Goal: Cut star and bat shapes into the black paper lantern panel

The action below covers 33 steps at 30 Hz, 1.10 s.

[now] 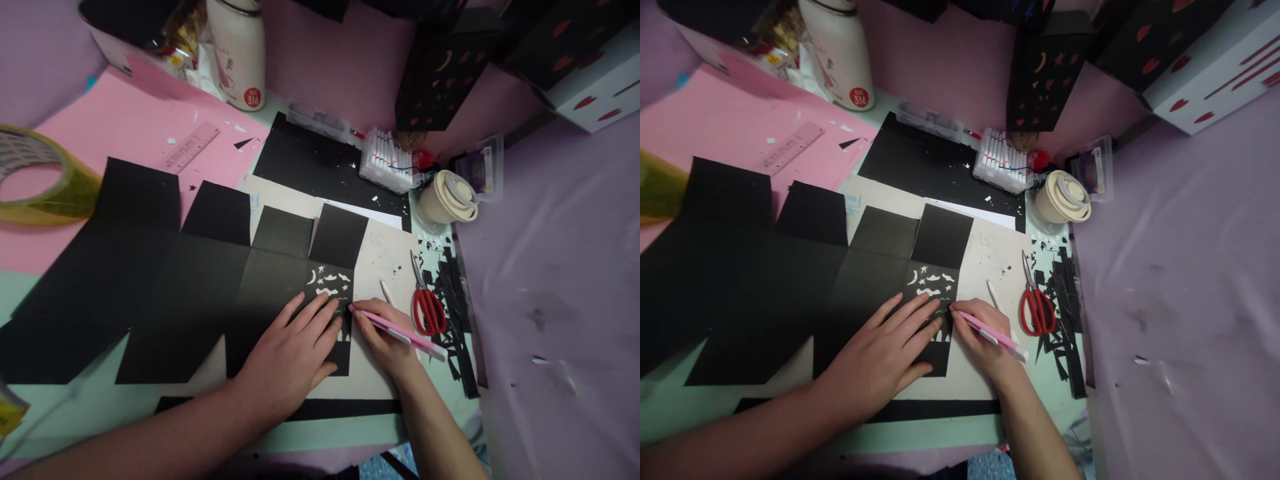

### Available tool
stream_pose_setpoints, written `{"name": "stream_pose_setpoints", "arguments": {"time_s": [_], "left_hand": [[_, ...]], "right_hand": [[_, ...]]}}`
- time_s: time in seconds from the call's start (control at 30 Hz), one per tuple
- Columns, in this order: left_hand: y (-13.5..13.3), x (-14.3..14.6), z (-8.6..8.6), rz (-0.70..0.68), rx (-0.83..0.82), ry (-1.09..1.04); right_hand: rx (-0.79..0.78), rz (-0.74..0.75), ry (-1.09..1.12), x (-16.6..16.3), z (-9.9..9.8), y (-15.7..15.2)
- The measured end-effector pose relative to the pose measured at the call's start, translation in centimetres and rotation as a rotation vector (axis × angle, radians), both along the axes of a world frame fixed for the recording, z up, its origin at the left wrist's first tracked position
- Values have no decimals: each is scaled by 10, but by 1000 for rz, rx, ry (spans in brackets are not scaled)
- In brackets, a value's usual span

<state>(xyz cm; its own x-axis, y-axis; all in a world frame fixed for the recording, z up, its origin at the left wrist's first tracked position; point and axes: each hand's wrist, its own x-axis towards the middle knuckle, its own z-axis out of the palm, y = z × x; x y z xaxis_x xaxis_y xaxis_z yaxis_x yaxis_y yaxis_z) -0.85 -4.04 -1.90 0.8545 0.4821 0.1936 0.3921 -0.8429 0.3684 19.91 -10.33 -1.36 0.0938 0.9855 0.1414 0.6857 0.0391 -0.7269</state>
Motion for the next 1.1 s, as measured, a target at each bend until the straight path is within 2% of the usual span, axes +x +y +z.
{"name": "stream_pose_setpoints", "arguments": {"time_s": [0.23,0.37,0.43,0.63,0.83,1.1], "left_hand": [[0,1,0,0,-6,-9],[0,1,0,-4,-9,-6],[1,1,0,-3,-11,-8],[0,-1,0,-6,-10,-8],[0,1,-1,2,10,-20],[1,1,-3,8,10,-23]], "right_hand": [[-4,-24,54,1,0,-1],[96,-179,177,1,1,-1],[118,-212,237,1,2,-2],[-19,-241,335,-3,11,2],[-172,-102,343,-2,20,12],[-201,-86,368,2,12,13]]}}
